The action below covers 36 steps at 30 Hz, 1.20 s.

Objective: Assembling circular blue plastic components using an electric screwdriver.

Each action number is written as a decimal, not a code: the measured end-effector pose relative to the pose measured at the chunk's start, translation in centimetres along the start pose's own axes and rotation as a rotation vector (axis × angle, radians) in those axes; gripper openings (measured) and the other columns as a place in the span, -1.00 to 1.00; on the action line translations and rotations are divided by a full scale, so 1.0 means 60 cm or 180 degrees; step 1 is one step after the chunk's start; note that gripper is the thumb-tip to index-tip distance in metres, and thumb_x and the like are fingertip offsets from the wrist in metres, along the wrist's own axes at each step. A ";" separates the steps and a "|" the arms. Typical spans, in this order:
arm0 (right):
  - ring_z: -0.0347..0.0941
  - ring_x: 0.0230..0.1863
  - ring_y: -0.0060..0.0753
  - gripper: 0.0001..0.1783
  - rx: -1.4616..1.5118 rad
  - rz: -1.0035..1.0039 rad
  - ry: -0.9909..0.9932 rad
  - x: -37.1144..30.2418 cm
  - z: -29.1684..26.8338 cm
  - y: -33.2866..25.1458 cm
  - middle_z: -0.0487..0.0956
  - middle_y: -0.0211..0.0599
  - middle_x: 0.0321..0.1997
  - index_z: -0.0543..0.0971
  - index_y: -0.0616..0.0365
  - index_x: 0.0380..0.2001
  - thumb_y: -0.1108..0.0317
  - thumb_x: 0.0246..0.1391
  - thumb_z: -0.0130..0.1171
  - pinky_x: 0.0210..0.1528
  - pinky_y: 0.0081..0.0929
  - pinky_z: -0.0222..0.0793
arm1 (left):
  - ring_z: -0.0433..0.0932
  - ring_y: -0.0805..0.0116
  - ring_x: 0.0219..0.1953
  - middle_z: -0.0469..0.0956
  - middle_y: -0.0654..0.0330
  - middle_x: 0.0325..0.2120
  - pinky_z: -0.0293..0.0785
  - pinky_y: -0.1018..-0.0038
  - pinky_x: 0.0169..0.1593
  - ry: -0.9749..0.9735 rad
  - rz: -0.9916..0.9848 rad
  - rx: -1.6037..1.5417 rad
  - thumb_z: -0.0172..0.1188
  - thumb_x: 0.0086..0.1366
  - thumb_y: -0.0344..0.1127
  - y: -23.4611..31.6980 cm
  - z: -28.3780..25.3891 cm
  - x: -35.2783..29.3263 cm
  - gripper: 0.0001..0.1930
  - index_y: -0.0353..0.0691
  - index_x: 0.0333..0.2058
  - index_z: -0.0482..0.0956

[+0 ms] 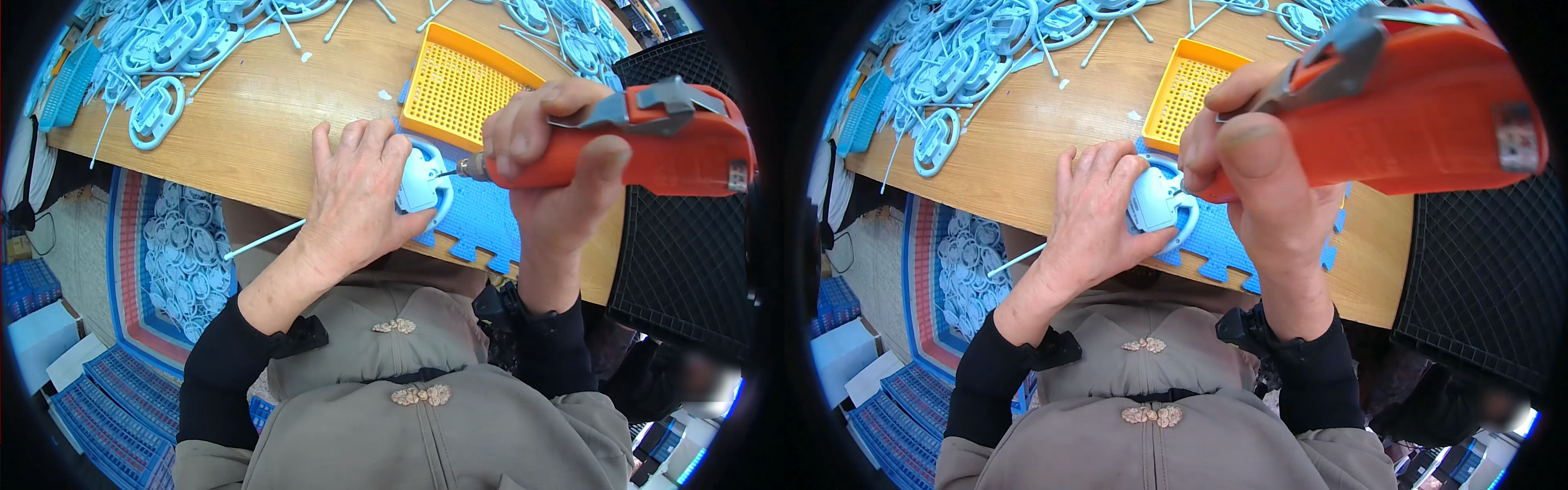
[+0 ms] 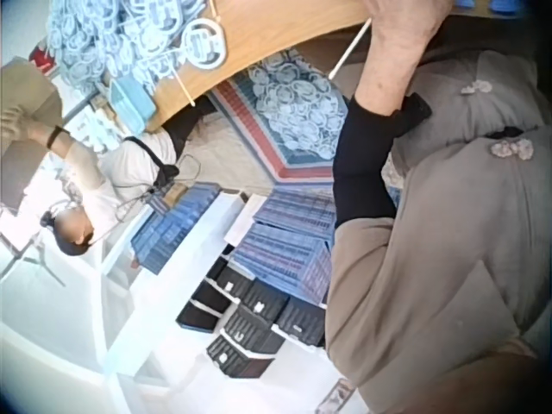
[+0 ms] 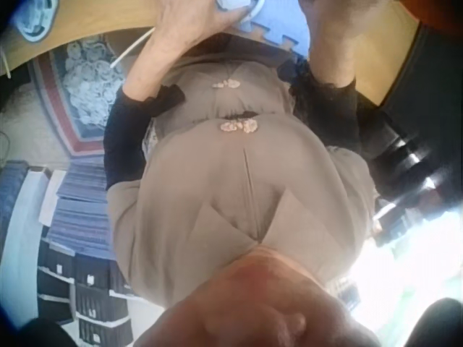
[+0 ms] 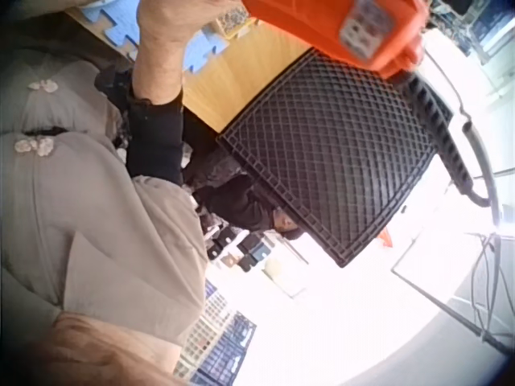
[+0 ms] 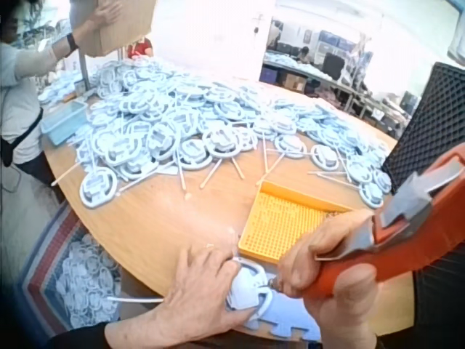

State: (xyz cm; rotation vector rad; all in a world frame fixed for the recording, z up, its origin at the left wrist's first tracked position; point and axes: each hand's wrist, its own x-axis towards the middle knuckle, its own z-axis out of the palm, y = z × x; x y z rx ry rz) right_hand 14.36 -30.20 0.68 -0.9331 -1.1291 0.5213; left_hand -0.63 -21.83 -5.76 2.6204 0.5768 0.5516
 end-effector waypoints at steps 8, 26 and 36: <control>0.32 -0.62 -0.49 -0.44 -0.0209 -0.0003 0.0038 -0.008 0.003 0.007 0.39 -0.40 -0.58 0.40 0.12 -0.25 -0.22 0.14 0.07 -0.55 -0.49 0.29 | 0.30 0.07 0.08 0.35 0.05 -0.03 0.02 -0.04 0.20 -0.0122 -0.0081 -0.0048 0.45 -0.19 -0.10 0.007 -0.002 -0.006 -0.34 -0.26 -0.11 0.42; 0.22 -0.60 -0.64 -0.44 0.1182 0.0701 -0.0089 -0.003 -0.007 0.004 0.32 -0.51 -0.56 0.44 0.06 -0.28 -0.24 0.01 0.21 -0.58 -0.63 0.15 | 0.29 0.03 0.11 0.35 0.04 -0.04 -0.02 -0.12 0.20 0.0039 -0.0083 0.0117 0.43 -0.19 -0.08 -0.026 -0.068 -0.059 -0.34 -0.21 -0.09 0.42; 0.27 -0.67 -0.51 -0.46 0.0755 0.0035 0.0253 0.005 -0.011 0.014 0.34 -0.40 -0.60 0.32 0.12 -0.30 -0.12 0.06 0.23 -0.61 -0.56 0.25 | -0.15 -0.14 0.38 -0.06 -0.05 0.33 -0.19 -0.30 0.26 0.0477 -0.1523 0.1248 0.43 -0.16 0.17 -0.281 -0.216 -0.145 0.14 0.02 0.35 -0.01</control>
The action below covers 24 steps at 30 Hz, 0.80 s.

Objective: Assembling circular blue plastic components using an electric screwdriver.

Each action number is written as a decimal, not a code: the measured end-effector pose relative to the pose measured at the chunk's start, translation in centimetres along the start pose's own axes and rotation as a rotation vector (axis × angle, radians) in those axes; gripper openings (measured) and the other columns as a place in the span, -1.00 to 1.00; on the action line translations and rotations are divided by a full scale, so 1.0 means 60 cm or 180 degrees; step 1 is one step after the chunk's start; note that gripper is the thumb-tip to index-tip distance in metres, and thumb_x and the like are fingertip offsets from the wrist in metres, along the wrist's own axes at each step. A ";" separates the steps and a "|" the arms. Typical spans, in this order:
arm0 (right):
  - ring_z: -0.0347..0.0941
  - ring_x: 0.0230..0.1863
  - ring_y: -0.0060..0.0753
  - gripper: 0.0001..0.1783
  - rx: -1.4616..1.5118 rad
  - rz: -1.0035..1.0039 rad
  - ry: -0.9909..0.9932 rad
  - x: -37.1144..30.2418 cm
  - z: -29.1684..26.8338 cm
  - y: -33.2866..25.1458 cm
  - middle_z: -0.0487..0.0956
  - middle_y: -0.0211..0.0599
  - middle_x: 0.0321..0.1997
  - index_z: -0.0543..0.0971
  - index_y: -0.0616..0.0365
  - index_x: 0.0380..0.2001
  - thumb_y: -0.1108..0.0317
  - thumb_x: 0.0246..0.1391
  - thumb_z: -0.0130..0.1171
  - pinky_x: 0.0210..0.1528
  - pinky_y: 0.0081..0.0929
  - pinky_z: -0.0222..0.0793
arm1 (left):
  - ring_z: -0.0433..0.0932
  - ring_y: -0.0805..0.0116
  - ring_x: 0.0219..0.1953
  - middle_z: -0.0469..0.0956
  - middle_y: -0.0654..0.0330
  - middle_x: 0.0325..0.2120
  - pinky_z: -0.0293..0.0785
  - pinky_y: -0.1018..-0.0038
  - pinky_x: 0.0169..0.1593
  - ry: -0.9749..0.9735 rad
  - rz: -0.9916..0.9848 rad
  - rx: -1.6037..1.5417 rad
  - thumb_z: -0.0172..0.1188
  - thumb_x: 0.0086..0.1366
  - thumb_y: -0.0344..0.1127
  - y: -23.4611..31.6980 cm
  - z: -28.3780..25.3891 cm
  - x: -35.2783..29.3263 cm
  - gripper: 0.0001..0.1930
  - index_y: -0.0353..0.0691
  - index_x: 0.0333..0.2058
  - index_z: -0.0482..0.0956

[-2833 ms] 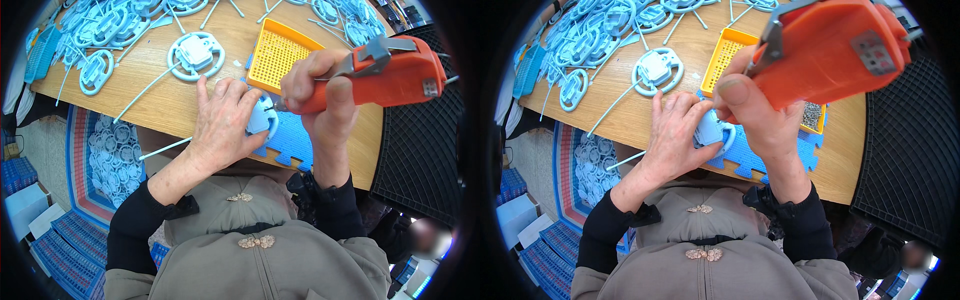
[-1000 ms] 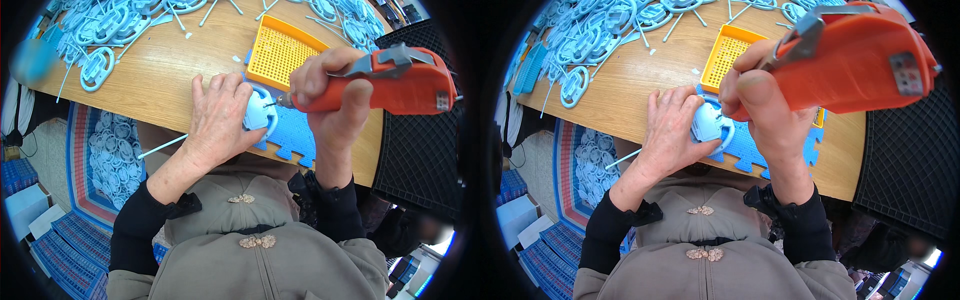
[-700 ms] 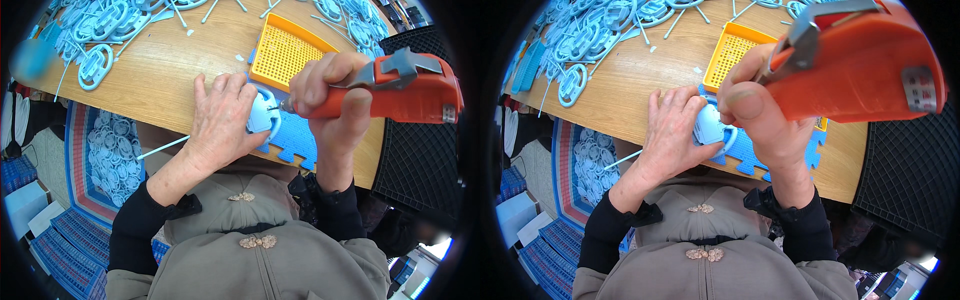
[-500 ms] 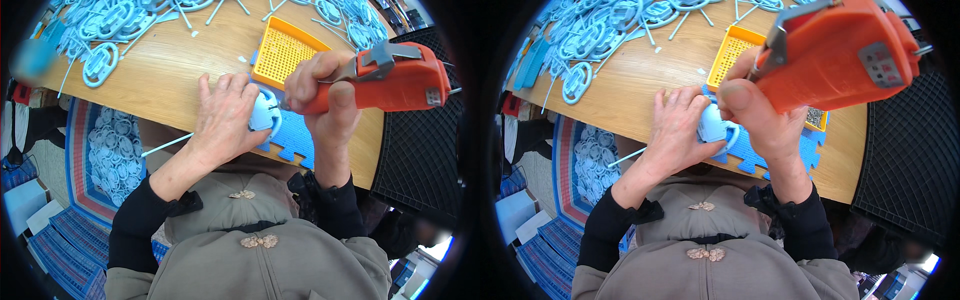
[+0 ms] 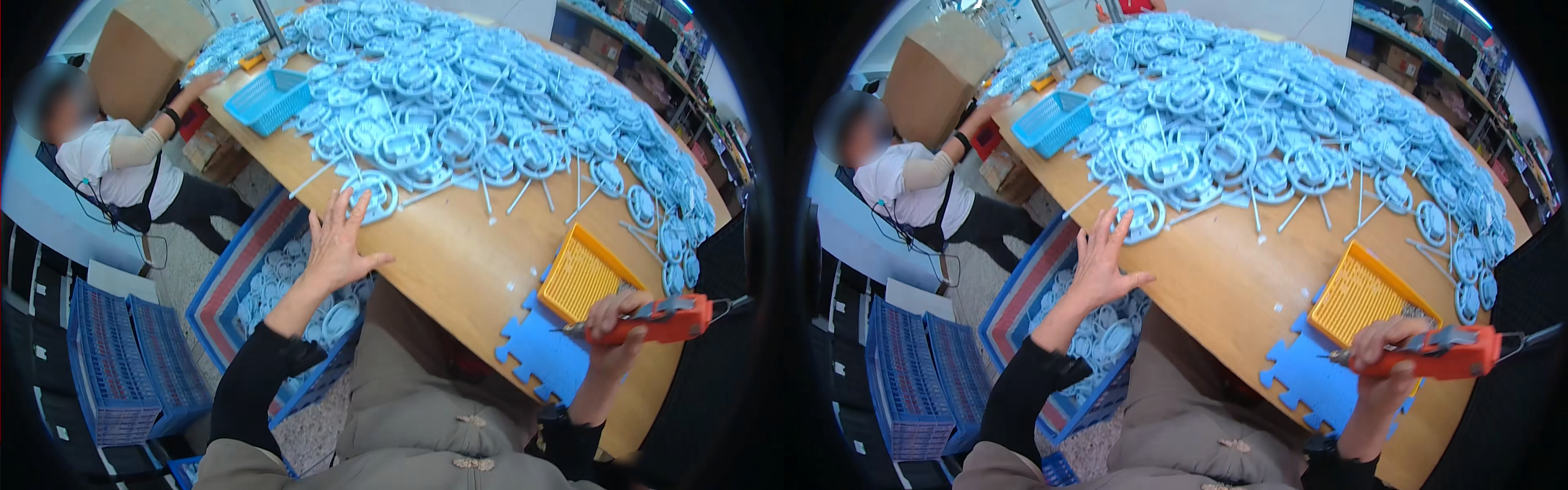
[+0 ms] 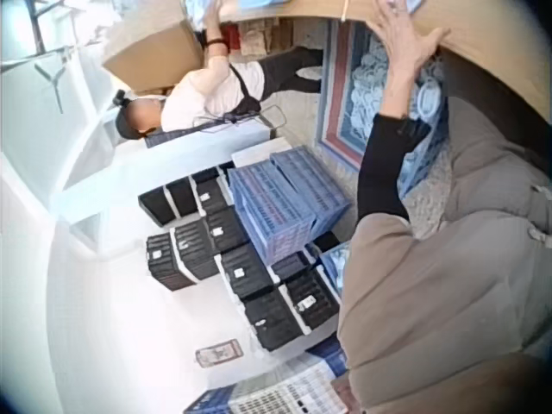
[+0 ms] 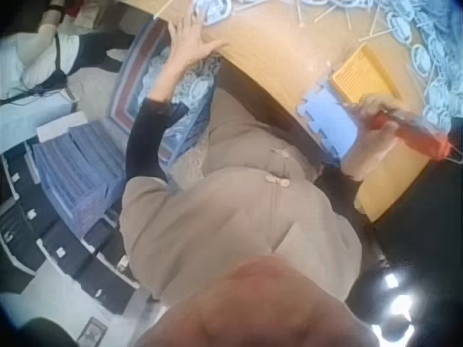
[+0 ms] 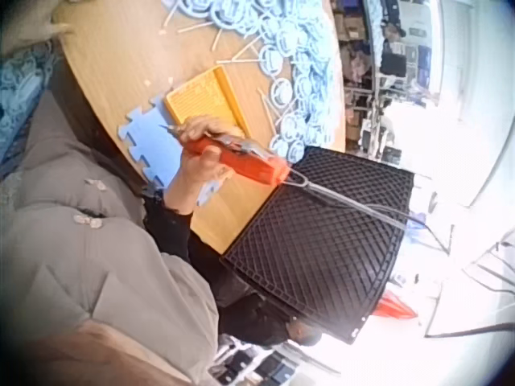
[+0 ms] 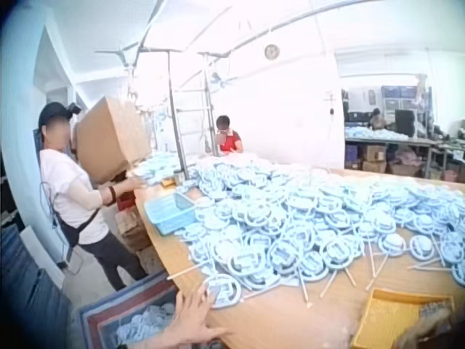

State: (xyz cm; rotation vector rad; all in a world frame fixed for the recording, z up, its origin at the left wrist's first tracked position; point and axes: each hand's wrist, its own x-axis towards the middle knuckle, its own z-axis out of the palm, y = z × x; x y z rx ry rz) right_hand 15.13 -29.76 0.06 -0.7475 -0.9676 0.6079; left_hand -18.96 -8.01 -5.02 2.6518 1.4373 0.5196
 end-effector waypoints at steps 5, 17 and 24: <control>0.37 -0.63 -0.45 -0.45 0.0026 0.0042 -0.0123 -0.009 0.005 0.003 0.38 -0.33 -0.59 0.32 0.16 -0.29 -0.08 0.04 0.28 -0.58 -0.51 0.38 | -0.30 -0.25 0.39 -0.13 -0.06 0.35 -0.23 -0.30 0.27 0.0170 -0.0281 -0.0088 0.38 -0.10 0.22 -0.041 0.084 0.142 0.09 0.15 0.36 -0.04; 0.40 -0.60 -0.43 -0.41 -0.0112 -0.0028 0.0330 -0.028 -0.058 -0.044 0.44 -0.29 -0.56 0.34 0.19 -0.23 -0.06 -0.02 0.34 -0.53 -0.46 0.40 | -0.10 -0.31 0.33 0.01 -0.10 0.30 -0.04 -0.14 0.28 -0.0332 -0.0398 -0.0203 0.35 -0.05 0.21 0.064 0.133 0.246 -0.03 0.00 0.30 0.16; 0.43 -0.57 -0.41 -0.23 -0.0612 -0.0424 0.0684 -0.062 -0.134 -0.105 0.48 -0.26 -0.50 0.27 0.21 -0.02 -0.14 -0.05 0.33 -0.46 -0.43 0.42 | 0.06 -0.18 0.30 0.13 -0.14 0.25 0.08 -0.02 0.25 0.0773 -0.0402 0.0140 0.31 0.08 0.04 -0.057 0.105 0.216 -0.25 -0.11 0.21 0.31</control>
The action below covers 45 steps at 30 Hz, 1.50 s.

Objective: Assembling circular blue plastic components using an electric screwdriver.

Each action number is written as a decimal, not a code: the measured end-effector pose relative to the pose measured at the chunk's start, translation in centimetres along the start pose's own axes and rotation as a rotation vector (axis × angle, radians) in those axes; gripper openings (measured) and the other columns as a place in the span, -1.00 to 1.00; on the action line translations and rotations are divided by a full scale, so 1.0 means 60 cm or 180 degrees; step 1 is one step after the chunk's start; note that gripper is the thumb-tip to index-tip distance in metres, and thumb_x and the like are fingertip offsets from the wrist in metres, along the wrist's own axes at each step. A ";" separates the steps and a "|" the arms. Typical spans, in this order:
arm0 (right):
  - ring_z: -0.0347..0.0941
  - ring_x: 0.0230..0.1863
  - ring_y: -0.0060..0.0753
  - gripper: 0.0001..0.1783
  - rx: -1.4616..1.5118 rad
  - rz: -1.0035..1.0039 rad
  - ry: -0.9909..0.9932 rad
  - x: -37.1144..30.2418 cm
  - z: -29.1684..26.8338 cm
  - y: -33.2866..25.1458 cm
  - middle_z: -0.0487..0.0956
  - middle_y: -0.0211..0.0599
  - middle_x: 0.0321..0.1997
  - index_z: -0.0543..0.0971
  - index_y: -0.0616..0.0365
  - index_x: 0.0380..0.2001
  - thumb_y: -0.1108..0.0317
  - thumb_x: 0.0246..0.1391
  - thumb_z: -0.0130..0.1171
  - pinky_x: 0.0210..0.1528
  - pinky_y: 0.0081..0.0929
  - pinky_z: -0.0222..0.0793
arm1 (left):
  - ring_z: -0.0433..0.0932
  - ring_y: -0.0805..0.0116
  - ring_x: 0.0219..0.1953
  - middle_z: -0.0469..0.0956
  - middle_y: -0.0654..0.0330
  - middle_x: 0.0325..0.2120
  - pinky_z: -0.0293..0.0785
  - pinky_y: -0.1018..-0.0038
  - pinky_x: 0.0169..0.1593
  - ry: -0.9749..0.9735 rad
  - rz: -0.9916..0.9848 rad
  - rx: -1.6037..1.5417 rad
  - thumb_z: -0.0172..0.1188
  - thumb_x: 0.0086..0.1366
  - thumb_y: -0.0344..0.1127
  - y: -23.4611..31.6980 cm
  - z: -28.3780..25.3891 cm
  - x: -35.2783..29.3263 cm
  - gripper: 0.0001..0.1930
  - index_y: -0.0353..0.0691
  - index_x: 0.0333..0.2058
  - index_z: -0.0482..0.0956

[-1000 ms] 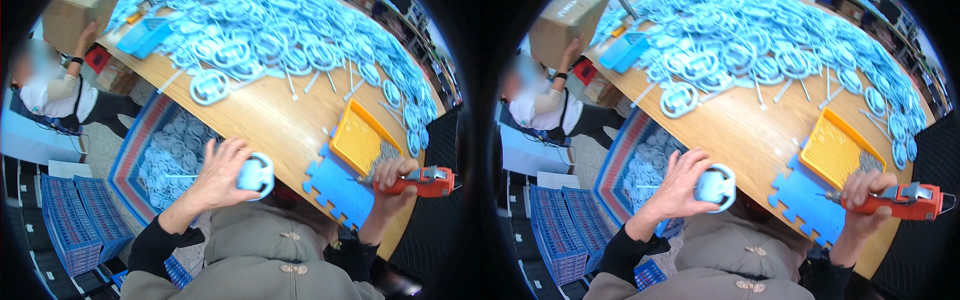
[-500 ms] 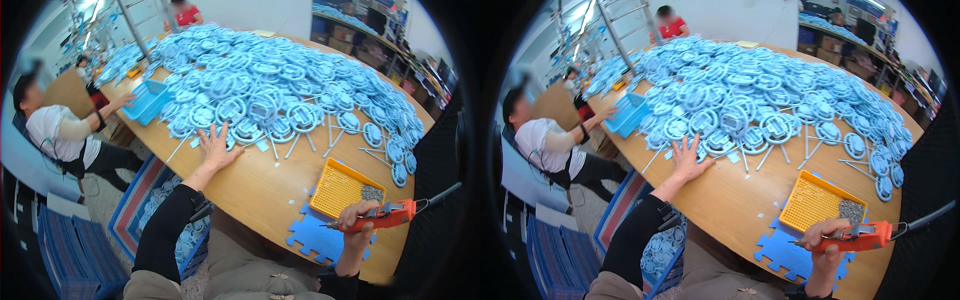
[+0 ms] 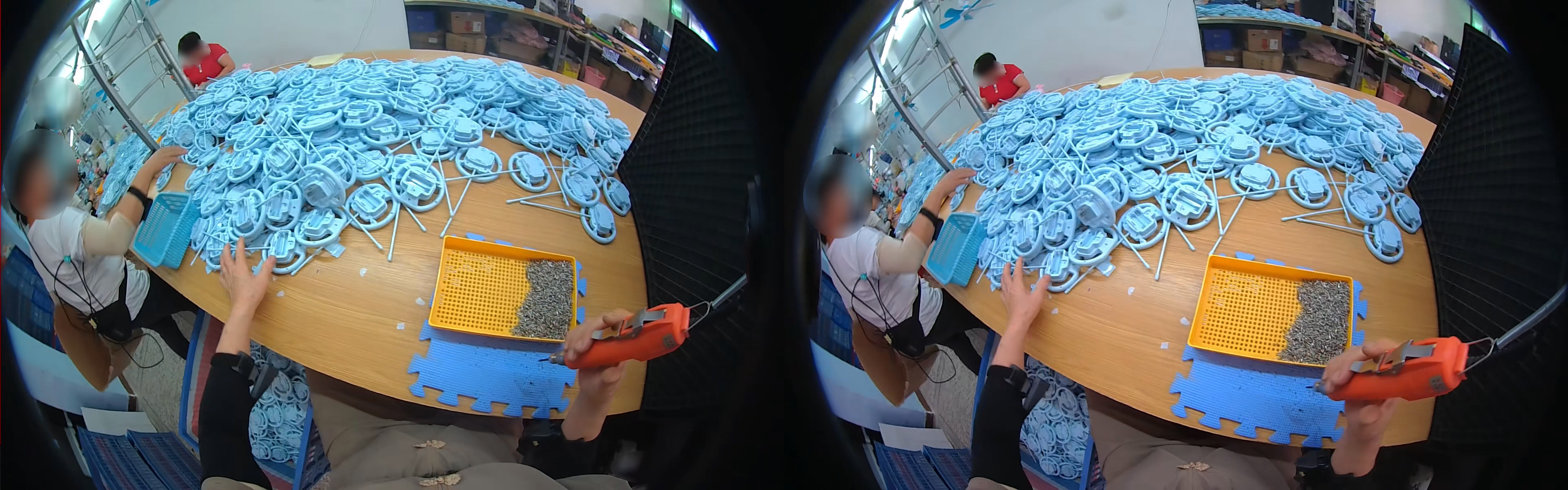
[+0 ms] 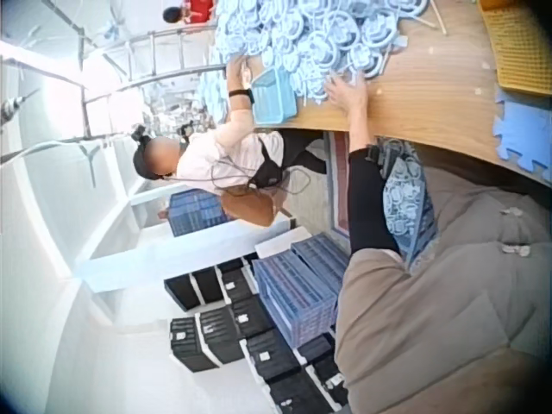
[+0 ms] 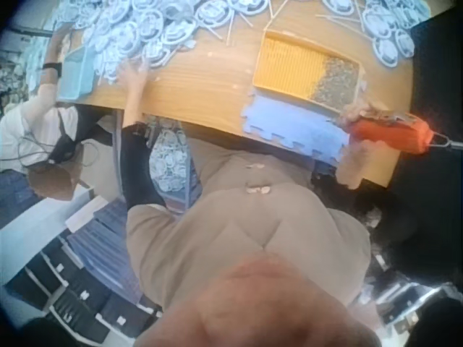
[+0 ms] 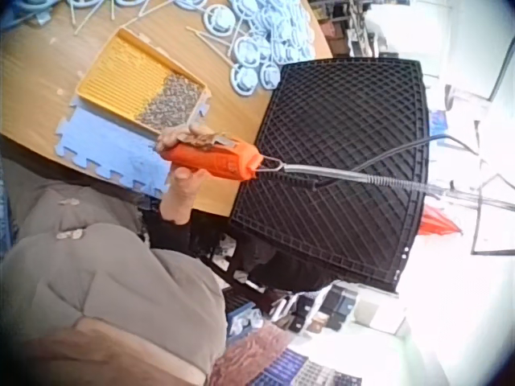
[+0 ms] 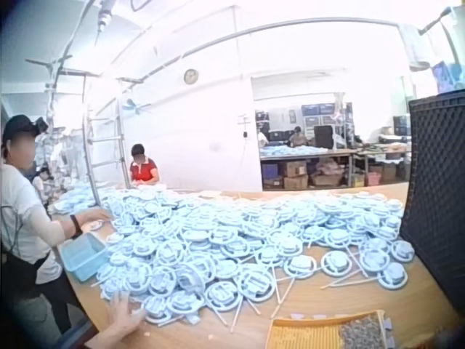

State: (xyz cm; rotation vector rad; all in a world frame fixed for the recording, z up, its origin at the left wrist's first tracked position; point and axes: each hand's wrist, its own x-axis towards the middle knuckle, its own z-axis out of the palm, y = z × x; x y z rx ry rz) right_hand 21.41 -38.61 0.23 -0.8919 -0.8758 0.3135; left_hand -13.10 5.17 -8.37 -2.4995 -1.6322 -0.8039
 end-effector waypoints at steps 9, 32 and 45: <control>0.48 -0.35 -0.35 -0.20 -0.0564 0.0239 0.0876 -0.055 -0.099 -0.053 0.50 -0.23 -0.34 0.27 0.24 0.05 -0.05 -0.07 0.39 -0.27 -0.38 0.44 | -0.11 -0.20 0.36 -0.03 -0.10 0.33 -0.12 -0.11 0.30 -0.0918 -0.0301 -0.0008 0.07 0.24 0.14 0.091 0.037 -0.034 -0.33 0.02 0.27 0.25; 0.22 0.28 0.02 -0.22 -0.4433 -0.0368 -0.2620 0.533 -0.108 0.307 0.34 -0.05 0.25 0.36 0.07 0.19 0.01 -0.09 0.33 0.23 -0.13 0.22 | -0.03 -0.26 0.31 0.05 -0.09 0.30 -0.26 -0.12 0.33 -0.0849 -0.0003 0.0023 0.11 0.16 0.06 0.138 0.030 -0.061 -0.20 -0.13 0.32 0.11; 0.04 0.37 -0.12 0.01 -0.4939 0.0146 -0.3663 0.614 0.036 0.489 0.22 -0.26 0.35 0.31 -0.28 0.25 -0.38 -0.31 0.30 0.24 0.31 0.03 | 0.00 -0.21 0.30 0.12 -0.10 0.26 -0.25 -0.05 0.34 -0.0975 0.0065 0.0202 -0.04 0.17 0.36 0.169 0.023 -0.054 -0.11 -0.24 0.28 0.16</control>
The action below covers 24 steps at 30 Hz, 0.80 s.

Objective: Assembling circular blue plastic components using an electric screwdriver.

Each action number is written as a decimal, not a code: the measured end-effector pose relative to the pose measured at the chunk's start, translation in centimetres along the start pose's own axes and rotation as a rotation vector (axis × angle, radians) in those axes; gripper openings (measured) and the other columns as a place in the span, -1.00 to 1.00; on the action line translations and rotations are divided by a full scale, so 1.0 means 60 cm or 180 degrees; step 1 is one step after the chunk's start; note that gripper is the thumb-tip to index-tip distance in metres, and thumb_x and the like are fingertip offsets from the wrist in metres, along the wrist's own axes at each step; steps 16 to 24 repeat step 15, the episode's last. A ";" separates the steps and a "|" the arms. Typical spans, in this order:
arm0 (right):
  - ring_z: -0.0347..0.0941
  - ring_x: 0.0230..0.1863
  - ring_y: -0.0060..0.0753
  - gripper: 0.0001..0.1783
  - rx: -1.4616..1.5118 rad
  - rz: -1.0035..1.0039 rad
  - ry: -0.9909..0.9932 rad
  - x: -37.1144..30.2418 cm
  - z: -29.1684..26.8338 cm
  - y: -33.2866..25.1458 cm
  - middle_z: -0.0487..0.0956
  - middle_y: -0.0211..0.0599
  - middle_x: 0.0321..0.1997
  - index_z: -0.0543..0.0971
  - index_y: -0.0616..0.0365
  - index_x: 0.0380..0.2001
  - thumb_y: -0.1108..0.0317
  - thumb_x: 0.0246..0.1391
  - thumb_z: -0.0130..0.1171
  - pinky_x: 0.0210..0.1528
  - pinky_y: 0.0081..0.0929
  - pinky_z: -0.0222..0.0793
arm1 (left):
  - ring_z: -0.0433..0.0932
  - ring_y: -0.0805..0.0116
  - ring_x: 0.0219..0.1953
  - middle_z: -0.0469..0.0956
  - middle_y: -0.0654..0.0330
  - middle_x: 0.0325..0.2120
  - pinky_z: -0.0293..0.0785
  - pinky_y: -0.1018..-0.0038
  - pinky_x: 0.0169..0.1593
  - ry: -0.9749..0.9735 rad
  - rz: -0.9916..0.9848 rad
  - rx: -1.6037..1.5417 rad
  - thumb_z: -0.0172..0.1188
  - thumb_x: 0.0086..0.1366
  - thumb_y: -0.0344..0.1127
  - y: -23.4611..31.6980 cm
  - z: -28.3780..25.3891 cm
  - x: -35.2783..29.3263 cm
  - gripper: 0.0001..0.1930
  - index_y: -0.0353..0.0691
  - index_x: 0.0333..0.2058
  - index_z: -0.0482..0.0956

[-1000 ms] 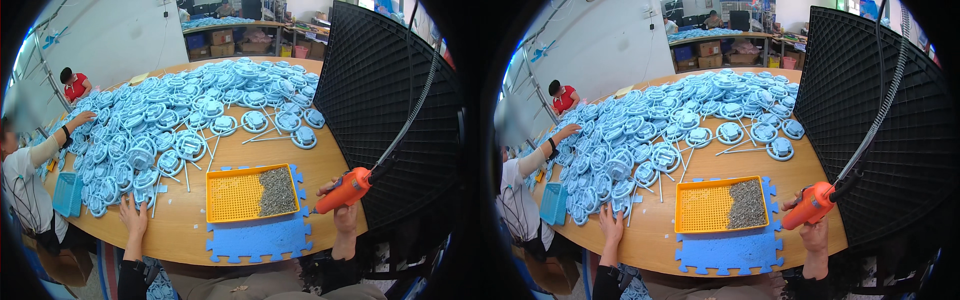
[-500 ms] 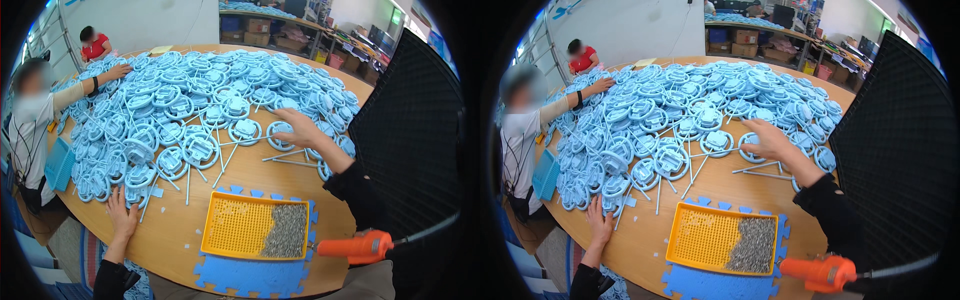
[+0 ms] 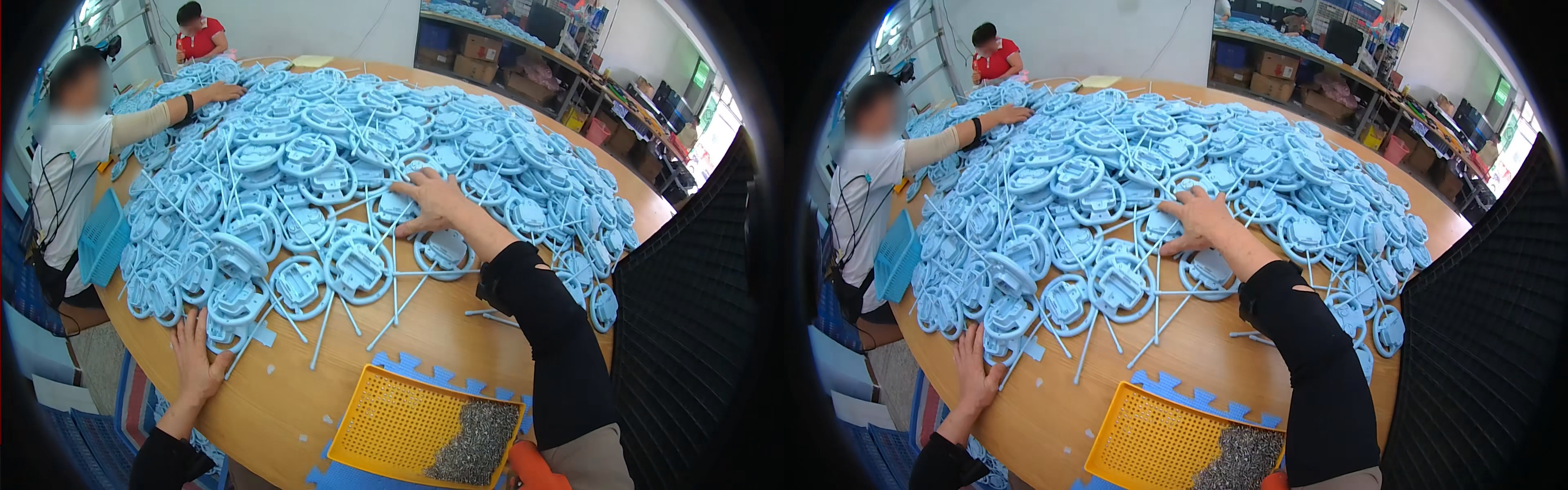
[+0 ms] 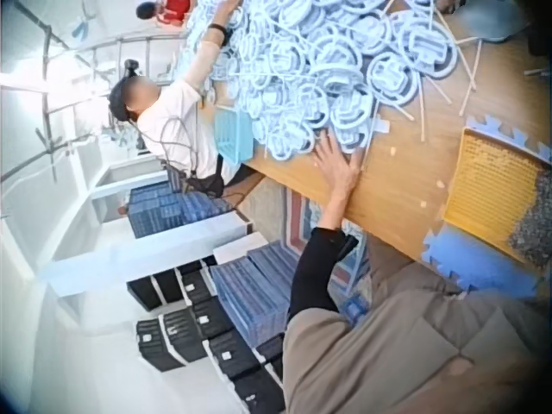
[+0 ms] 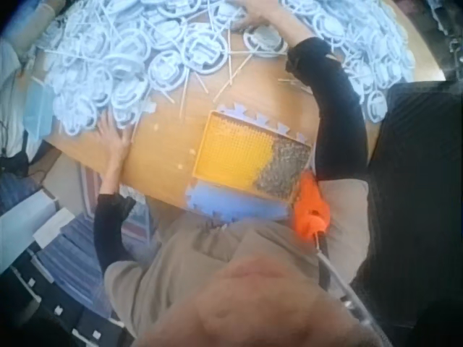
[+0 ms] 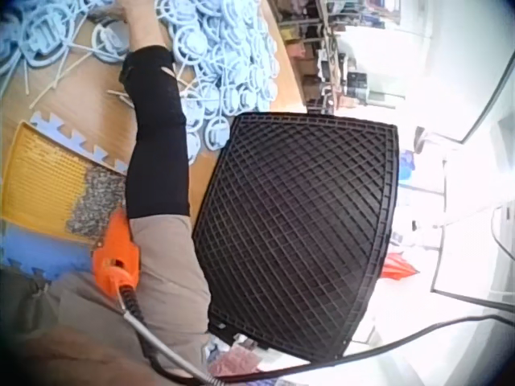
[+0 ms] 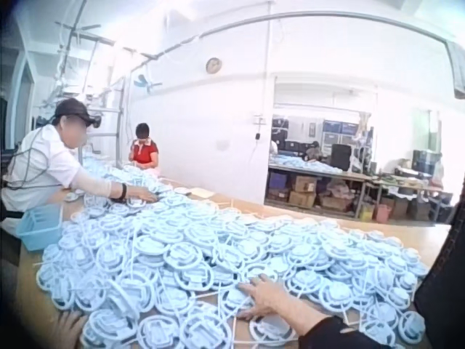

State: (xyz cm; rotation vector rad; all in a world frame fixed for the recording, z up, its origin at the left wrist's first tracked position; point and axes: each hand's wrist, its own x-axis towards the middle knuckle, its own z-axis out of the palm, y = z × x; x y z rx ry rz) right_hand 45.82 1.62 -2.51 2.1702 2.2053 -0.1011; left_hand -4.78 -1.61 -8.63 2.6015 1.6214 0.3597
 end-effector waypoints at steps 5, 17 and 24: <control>0.09 0.33 -0.12 -0.02 0.0121 0.0106 -0.0136 -0.091 0.009 0.048 0.24 -0.33 0.33 0.32 -0.21 0.22 -0.33 -0.31 0.33 0.21 0.30 0.08 | 0.00 -0.20 0.30 0.12 -0.10 0.26 -0.24 -0.04 0.34 0.0008 0.0072 -0.0069 -0.05 0.19 0.36 -0.007 0.000 0.003 -0.12 -0.21 0.28 0.16; 0.14 0.34 -0.09 -0.03 -0.0316 0.0989 -0.0390 -0.372 0.007 0.126 0.30 -0.30 0.32 0.39 -0.11 0.19 -0.27 -0.35 0.37 0.34 0.29 -0.23 | -0.05 -0.20 0.34 0.05 -0.02 0.32 -0.29 -0.07 0.36 -0.0032 0.0018 -0.0137 0.05 0.21 0.24 -0.015 0.020 0.006 -0.18 -0.03 0.33 0.08; 0.14 0.34 -0.09 -0.03 -0.0316 0.0989 -0.0390 -0.372 0.007 0.126 0.30 -0.30 0.32 0.39 -0.11 0.19 -0.27 -0.35 0.37 0.34 0.29 -0.23 | -0.05 -0.20 0.34 0.05 -0.02 0.32 -0.29 -0.07 0.36 -0.0032 0.0018 -0.0137 0.05 0.21 0.24 -0.015 0.020 0.006 -0.18 -0.03 0.33 0.08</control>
